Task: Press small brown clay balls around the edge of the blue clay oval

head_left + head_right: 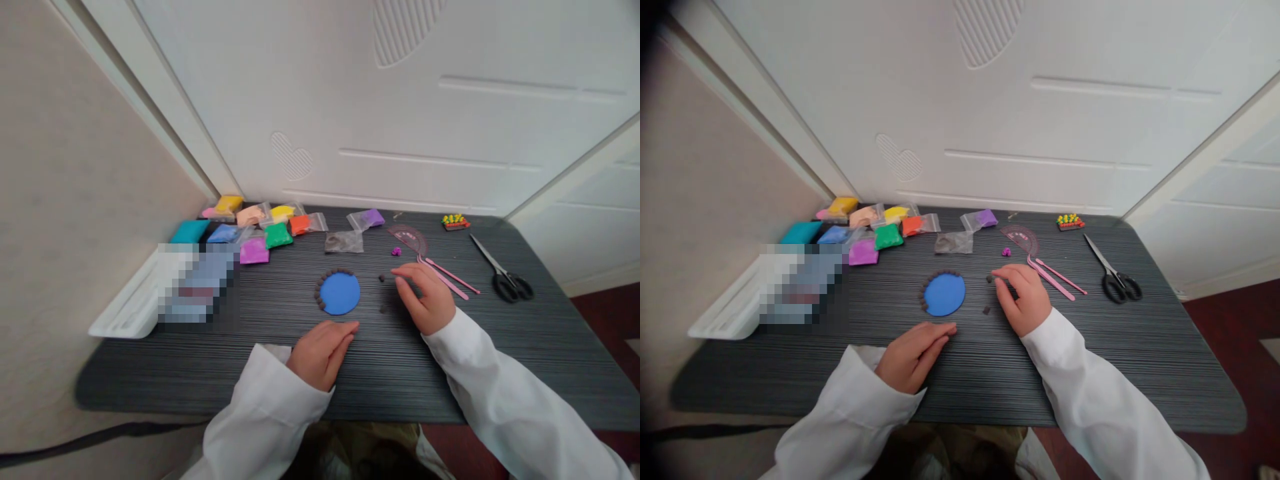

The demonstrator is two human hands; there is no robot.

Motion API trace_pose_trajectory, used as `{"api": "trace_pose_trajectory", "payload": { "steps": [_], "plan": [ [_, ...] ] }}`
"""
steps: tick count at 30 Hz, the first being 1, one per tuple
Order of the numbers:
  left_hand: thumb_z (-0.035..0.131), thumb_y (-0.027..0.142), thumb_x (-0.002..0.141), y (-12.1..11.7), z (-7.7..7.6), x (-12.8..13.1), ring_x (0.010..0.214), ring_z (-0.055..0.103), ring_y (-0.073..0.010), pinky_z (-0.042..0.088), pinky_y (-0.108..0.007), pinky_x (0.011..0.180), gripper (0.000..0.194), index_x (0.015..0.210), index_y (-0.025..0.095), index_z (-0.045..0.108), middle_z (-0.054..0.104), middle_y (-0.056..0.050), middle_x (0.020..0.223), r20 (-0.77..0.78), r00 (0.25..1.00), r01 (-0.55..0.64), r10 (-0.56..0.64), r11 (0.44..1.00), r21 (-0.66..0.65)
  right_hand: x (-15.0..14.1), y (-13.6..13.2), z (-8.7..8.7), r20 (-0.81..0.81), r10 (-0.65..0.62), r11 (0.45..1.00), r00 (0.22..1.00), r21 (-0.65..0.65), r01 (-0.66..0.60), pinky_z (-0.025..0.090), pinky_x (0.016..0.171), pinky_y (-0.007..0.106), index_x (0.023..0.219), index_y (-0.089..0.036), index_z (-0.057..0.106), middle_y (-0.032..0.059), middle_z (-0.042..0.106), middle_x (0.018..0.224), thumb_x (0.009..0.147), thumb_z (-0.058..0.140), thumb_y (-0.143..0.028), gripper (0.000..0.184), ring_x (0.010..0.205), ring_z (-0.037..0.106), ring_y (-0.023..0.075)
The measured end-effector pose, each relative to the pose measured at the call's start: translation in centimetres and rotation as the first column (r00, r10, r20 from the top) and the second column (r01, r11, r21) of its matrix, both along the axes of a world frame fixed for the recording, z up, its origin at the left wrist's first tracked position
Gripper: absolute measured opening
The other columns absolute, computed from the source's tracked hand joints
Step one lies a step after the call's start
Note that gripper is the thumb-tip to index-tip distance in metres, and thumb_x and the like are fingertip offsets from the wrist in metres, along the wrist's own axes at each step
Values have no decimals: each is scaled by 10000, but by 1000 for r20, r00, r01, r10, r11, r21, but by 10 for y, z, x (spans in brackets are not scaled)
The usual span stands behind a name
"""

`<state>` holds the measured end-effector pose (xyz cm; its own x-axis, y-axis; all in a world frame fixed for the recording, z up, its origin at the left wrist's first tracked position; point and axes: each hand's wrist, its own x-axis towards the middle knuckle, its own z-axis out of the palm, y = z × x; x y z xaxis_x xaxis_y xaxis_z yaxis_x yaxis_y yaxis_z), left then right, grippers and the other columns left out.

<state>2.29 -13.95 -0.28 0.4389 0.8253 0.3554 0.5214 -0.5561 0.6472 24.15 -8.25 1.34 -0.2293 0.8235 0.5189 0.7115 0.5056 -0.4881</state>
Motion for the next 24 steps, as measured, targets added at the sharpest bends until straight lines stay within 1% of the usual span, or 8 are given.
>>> {"api": "trace_pose_trajectory", "payload": {
  "steps": [3, 6, 9, 11, 14, 19, 22, 24],
  "plan": [
    [450, 190, 787, 0, 3, 0, 747, 566, -105, 455, -230, 700, 173, 918, 162, 560, 644, -25, 813, -48, 999, 5, -6, 1000, -13, 1, 0, 0, -4, -13, 1000, 1000, -5, 13, 418, 817, 374, 931, -193, 558, 70, 588, 908, 773, 449, -203, 193, 903, 525, 186],
    [540, 321, 726, -2, 3, 1, 602, 523, -106, 435, -234, 586, 158, 724, 163, 556, 588, 4, 617, -88, 994, -69, 66, 997, -37, 1, 1, 0, -3, -20, 1000, 1000, -9, 20, 415, 823, 366, 931, -186, 559, 72, 583, 910, 771, 454, -200, 192, 901, 521, 181],
    [584, 332, 686, -3, 2, 2, 570, 494, -97, 413, -223, 550, 185, 661, 160, 519, 543, 18, 575, -72, 989, -132, 129, 990, -44, 2, 1, -1, 1, -22, 1000, 1000, -3, 22, 410, 833, 348, 926, -170, 562, 75, 582, 910, 766, 464, -191, 189, 903, 517, 173],
    [582, 298, 692, -3, 2, 2, 593, 501, -96, 417, -218, 561, 154, 664, 159, 521, 551, 13, 603, -62, 990, -133, 130, 990, -51, 2, 2, -1, 5, -26, 1000, 1000, 1, 26, 411, 832, 342, 922, -165, 565, 76, 581, 908, 765, 466, -189, 187, 902, 518, 170],
    [545, 237, 728, -1, 3, 1, 669, 535, -102, 445, -224, 632, 90, 765, 158, 567, 604, -9, 696, -39, 998, -59, 58, 998, -25, 2, 2, -1, 8, -22, 1000, 1000, 6, 22, 416, 824, 350, 919, -174, 566, 71, 581, 906, 766, 463, -194, 185, 901, 520, 173],
    [451, 126, 777, 2, 3, 0, 807, 569, -108, 458, -242, 757, 239, 993, 151, 550, 646, -45, 877, 6, 1000, 24, -24, 999, 40, 3, 2, -2, 7, -12, 1000, 1000, 6, 12, 425, 809, 366, 912, -190, 566, 70, 577, 907, 767, 460, -201, 180, 896, 523, 181],
    [478, 131, 764, 2, 2, 0, 801, 573, -108, 462, -240, 750, 216, 959, 158, 565, 652, -39, 859, 28, 999, 30, -32, 998, 61, 3, 3, -3, 9, -11, 1000, 1000, 1, 11, 426, 809, 356, 914, -186, 566, 70, 575, 908, 764, 463, -197, 182, 894, 523, 176],
    [523, 180, 741, 1, 1, 1, 714, 571, -95, 467, -218, 683, 136, 860, 168, 587, 647, -17, 760, 24, 1000, -8, 7, 999, 37, 3, 3, -3, 13, -13, 1000, 1000, 5, 13, 425, 811, 355, 912, -185, 567, 70, 576, 907, 763, 464, -198, 182, 894, 522, 175]
  ]
}}
